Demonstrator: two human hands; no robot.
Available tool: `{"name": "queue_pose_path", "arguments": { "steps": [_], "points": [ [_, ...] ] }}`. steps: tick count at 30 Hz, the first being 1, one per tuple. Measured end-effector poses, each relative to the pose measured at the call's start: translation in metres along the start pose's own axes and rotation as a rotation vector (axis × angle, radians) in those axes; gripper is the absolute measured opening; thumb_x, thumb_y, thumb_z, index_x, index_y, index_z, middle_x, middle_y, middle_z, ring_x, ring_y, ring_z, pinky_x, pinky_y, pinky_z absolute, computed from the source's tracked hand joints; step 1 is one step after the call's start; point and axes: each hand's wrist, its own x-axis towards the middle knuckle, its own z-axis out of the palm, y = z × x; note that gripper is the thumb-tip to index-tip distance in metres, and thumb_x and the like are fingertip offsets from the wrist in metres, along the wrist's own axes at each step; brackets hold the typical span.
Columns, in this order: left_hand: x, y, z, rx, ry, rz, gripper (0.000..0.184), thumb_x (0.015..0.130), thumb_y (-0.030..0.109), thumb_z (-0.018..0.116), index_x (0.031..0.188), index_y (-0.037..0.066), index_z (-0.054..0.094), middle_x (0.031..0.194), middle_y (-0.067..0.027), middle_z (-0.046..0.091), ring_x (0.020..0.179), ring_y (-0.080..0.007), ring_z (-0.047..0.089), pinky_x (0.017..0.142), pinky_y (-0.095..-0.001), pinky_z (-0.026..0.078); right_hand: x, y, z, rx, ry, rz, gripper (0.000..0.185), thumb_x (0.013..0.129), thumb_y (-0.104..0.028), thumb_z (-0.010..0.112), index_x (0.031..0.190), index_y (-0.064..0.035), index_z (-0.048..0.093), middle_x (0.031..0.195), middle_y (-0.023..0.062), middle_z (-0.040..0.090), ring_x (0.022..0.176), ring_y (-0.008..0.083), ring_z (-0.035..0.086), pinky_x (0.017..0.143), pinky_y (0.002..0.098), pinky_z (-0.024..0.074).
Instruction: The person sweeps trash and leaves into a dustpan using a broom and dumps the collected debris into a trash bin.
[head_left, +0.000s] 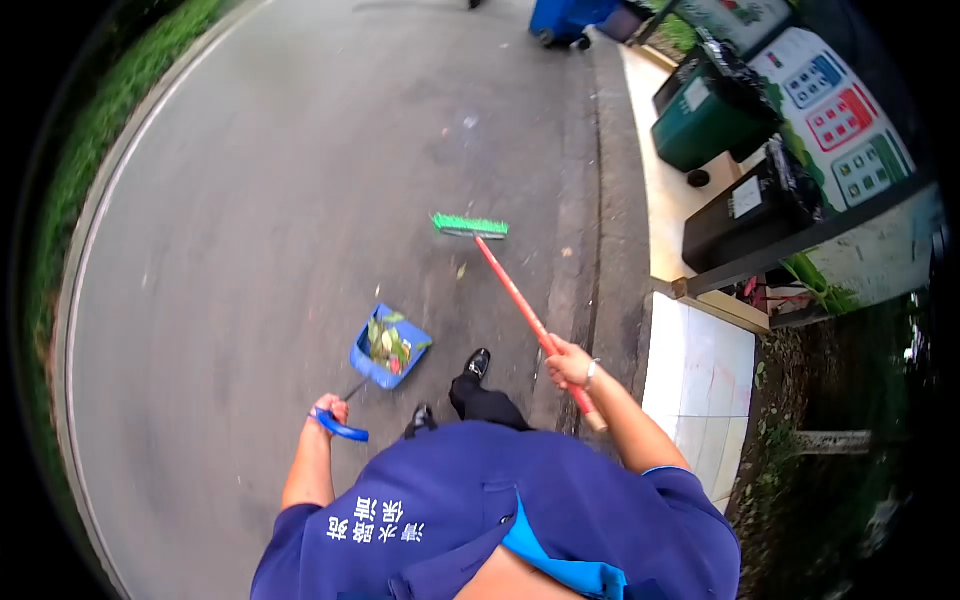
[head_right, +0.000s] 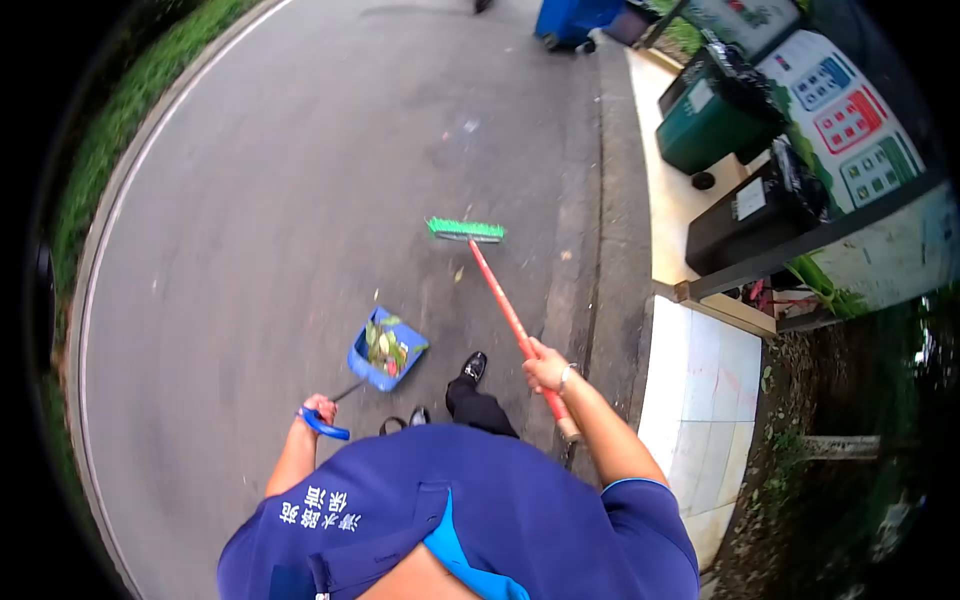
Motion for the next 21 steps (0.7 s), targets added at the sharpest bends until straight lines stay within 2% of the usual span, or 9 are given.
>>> {"name": "queue_pose_path", "arguments": {
  "steps": [5,7,9,10,13,15,17,19,21],
  "points": [
    [0.042,0.019,0.113,0.007,0.032,-0.045,0.022,0.068,0.015,0.037,0.048,0.011,0.028,0.04,0.0006,0.033,0.03,-0.0077,0.03,0.027,-0.0172,0.027,0.074,0.008,-0.022,-0.217,0.234,-0.041,0.056,0.07,0.0,0.041,0.121,-0.0106,0.019,0.051,0.0004,0.038,0.035,0.0096,0.037,0.029,0.024,0.0322],
    [0.07,0.032,0.15,-0.057,-0.049,0.05,0.021,0.066,0.013,0.038,0.048,0.011,0.029,0.042,-0.0008,0.034,0.033,-0.0111,0.033,0.03,-0.0204,0.031,0.096,0.021,-0.039,-0.09,0.143,0.002,0.039,0.072,-0.003,0.041,0.109,-0.0058,0.031,0.049,0.0015,0.039,0.033,0.0109,0.04,0.029,0.0257,0.0332],
    [0.08,0.021,0.191,-0.186,-0.118,0.259,0.019,0.064,0.013,0.04,0.048,0.011,0.031,0.043,-0.0025,0.035,0.039,-0.015,0.035,0.035,-0.0249,0.034,0.1,0.02,-0.069,0.165,-0.23,0.053,0.044,0.072,-0.003,0.042,0.114,-0.0062,0.03,0.05,-0.0005,0.04,0.034,0.0087,0.04,0.029,0.0235,0.0321],
    [0.149,0.072,0.16,-0.027,0.057,0.44,0.018,0.064,0.014,0.04,0.048,0.011,0.033,0.044,-0.003,0.035,0.042,-0.0171,0.037,0.038,-0.0273,0.035,0.087,-0.002,-0.083,0.244,-0.268,0.129,0.046,0.072,-0.003,0.043,0.116,-0.0081,0.03,0.052,-0.0016,0.04,0.036,0.007,0.04,0.03,0.0215,0.0316],
    [0.099,0.031,0.277,-0.035,0.168,0.508,0.018,0.066,0.015,0.039,0.048,0.012,0.033,0.043,-0.0024,0.035,0.041,-0.0164,0.035,0.038,-0.0268,0.034,0.051,-0.039,-0.148,0.456,-0.406,0.235,0.039,0.076,-0.004,0.044,0.114,-0.0049,0.036,0.063,-0.0032,0.048,0.046,0.0021,0.042,0.039,0.0138,0.0346],
    [0.11,0.021,0.319,0.003,0.231,0.577,0.019,0.067,0.015,0.036,0.049,0.013,0.032,0.043,-0.0017,0.035,0.041,-0.0153,0.035,0.039,-0.027,0.034,0.039,-0.053,-0.17,0.389,-0.415,0.1,0.038,0.076,-0.005,0.045,0.113,-0.0021,0.037,0.073,-0.0015,0.053,0.05,0.0018,0.046,0.043,0.0129,0.0368],
    [0.127,0.044,0.33,0.012,-0.132,0.278,0.021,0.068,0.013,0.035,0.048,0.013,0.03,0.041,0.0002,0.034,0.036,-0.0115,0.033,0.036,-0.0225,0.032,0.027,-0.084,-0.18,0.393,-0.286,0.03,0.038,0.076,-0.006,0.045,0.113,-0.002,0.037,0.077,-0.0011,0.054,0.052,0.0017,0.047,0.044,0.0129,0.0373],
    [0.135,0.056,0.365,0.171,-0.166,0.076,0.015,0.069,0.012,0.034,0.056,0.004,0.039,0.04,0.0014,0.033,0.032,-0.0086,0.031,0.031,-0.0176,0.029,0.024,-0.105,-0.203,0.385,-0.156,-0.035,0.038,0.076,-0.006,0.045,0.113,-0.002,0.038,0.08,-0.0006,0.054,0.054,0.0016,0.048,0.045,0.0129,0.0377],
    [0.133,0.056,0.421,0.156,-0.142,-0.013,0.016,0.069,0.012,0.034,0.065,-0.004,0.039,0.041,0.0017,0.033,0.031,-0.0075,0.03,0.03,-0.0166,0.028,0.028,-0.12,-0.232,0.24,-0.229,-0.169,0.04,0.077,-0.01,0.045,0.115,-0.0024,0.036,0.088,-0.0015,0.051,0.078,0.0033,0.046,0.069,0.0179,0.038]
  ]
}}
